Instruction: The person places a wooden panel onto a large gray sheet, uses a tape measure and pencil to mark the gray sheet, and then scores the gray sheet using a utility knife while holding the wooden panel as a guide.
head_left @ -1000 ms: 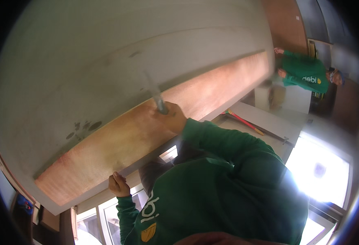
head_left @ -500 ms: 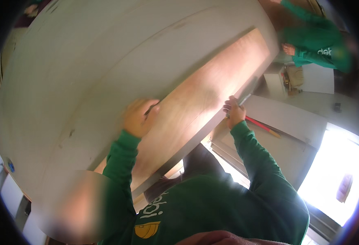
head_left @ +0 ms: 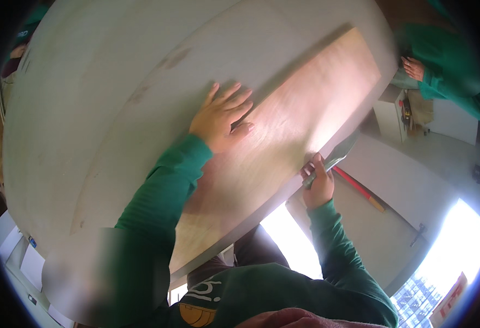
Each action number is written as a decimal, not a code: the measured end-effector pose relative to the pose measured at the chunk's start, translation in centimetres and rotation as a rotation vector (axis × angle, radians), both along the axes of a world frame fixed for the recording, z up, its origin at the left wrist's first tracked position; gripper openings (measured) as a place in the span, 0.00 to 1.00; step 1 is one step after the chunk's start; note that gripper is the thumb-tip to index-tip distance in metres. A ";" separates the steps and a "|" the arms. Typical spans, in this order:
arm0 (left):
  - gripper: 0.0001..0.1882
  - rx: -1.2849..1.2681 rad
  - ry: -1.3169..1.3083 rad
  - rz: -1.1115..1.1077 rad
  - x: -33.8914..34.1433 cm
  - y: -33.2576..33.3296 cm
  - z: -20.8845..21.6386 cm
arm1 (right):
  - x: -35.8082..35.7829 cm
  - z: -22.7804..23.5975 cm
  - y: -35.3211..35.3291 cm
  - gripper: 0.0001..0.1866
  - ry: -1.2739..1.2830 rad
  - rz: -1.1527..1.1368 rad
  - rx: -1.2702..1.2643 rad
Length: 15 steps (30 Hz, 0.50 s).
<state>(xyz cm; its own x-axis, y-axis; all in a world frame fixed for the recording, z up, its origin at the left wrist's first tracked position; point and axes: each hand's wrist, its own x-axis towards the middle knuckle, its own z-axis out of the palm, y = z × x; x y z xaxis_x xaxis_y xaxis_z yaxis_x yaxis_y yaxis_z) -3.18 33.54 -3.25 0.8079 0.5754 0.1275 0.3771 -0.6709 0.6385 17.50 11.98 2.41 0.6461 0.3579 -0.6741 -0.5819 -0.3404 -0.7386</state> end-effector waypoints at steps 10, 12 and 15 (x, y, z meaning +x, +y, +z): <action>0.21 -0.068 0.057 -0.037 -0.5 -0.5 -0.7 | -0.7 -1.3 -1.6 0.27 0.079 0.079 0.070; 0.20 -0.069 0.047 -0.037 -0.5 -0.4 -0.6 | -0.7 -1.3 -2.0 0.28 0.072 0.094 0.052; 0.19 -0.070 0.038 -0.032 -0.4 -0.1 -0.4 | -0.3 -1.9 -2.7 0.28 0.093 0.014 0.078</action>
